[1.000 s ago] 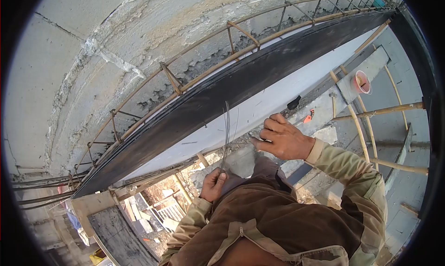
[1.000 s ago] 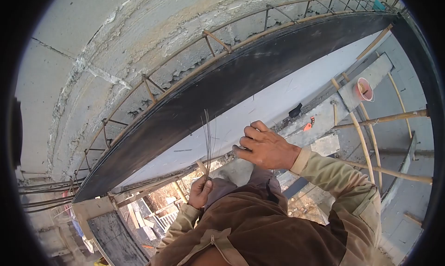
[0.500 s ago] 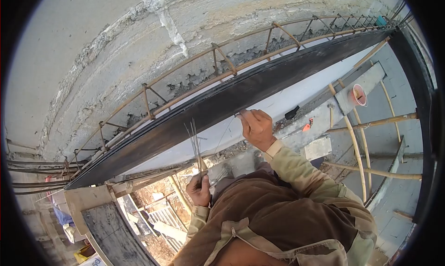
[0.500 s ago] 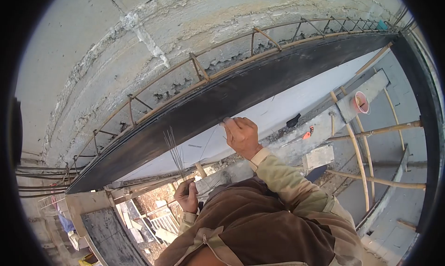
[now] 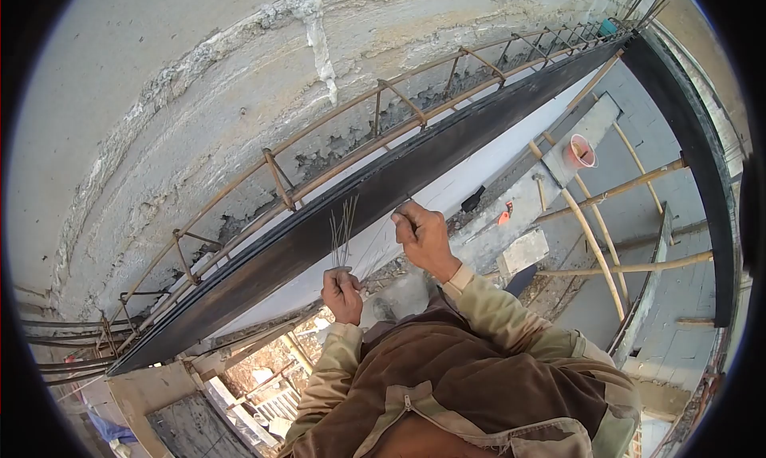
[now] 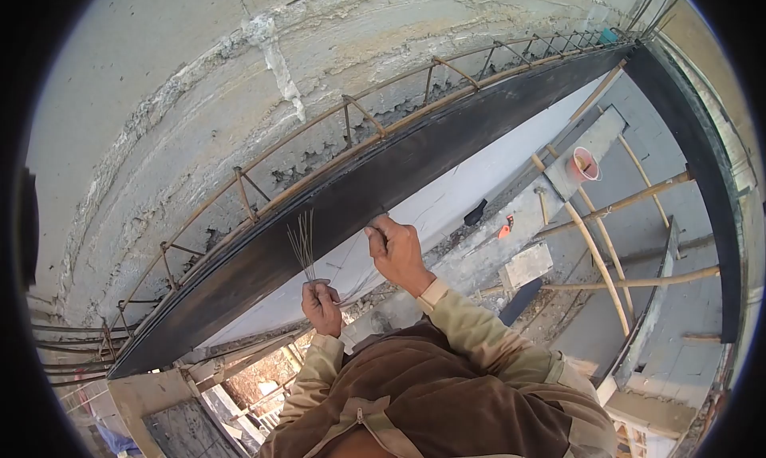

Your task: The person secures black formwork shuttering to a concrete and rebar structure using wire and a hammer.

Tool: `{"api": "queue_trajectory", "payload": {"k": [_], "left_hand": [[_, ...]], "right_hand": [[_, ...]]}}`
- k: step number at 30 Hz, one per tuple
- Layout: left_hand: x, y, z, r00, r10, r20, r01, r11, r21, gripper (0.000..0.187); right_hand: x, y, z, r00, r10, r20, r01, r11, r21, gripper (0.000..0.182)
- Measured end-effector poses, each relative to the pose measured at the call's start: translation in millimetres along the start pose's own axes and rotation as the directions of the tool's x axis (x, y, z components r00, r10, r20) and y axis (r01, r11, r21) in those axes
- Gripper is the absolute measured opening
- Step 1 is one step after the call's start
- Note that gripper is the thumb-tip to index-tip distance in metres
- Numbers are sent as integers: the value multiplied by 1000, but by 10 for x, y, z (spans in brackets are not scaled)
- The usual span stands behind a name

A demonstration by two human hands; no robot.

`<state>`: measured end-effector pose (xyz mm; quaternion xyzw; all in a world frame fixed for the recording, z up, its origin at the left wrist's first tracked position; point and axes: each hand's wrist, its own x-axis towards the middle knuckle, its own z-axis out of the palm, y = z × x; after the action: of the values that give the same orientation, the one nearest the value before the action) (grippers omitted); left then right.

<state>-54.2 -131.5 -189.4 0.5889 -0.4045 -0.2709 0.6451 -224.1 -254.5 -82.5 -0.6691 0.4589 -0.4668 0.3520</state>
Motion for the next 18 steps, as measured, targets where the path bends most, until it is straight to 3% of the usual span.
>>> {"api": "queue_trajectory", "payload": {"k": [1, 3, 6, 9, 11, 13, 15, 17, 18], "left_hand": [[5, 8, -45, 999, -47, -8, 46, 999, -18, 20], [4, 2, -131, 998, -70, 1, 69, 994, -79, 25], [-30, -114, -332, 996, -50, 79, 56, 996, -73, 19], [-3, 82, -354, 988, -21, 151, 10, 997, 75, 15], [37, 27, -349, 989, -35, 142, 27, 998, 60, 10], [107, -12, -314, 996, 51, 78, -58, 994, 94, 10], [169, -28, -265, 1000, 21, 18, -22, 998, 51, 10], [219, -48, -203, 999, -10, -43, 10, 1000, 0, 9], [213, -64, -203, 1000, -4, -26, 4, 1000, 27, 9]], "right_hand": [[50, -56, -70, 1000, 4, -14, -4, 1000, -6, 10], [170, -95, -264, 975, 7, -220, -15, 999, -34, 9], [179, 440, -175, 922, 49, -384, -111, 984, -142, 9], [-81, 644, 230, 958, 15, -287, -59, 988, -146, 8], [-179, 437, 393, 975, -40, -216, 8, 990, -144, 11], [-91, 114, 282, 982, 5, -187, -30, 991, -129, 11], [32, -27, 45, 984, -127, -122, 81, 941, -328, 9], [185, -48, -128, 983, -146, -108, 91, 911, -402, 8], [236, 44, -145, 951, -238, -196, 127, 882, -455, 8]]}}
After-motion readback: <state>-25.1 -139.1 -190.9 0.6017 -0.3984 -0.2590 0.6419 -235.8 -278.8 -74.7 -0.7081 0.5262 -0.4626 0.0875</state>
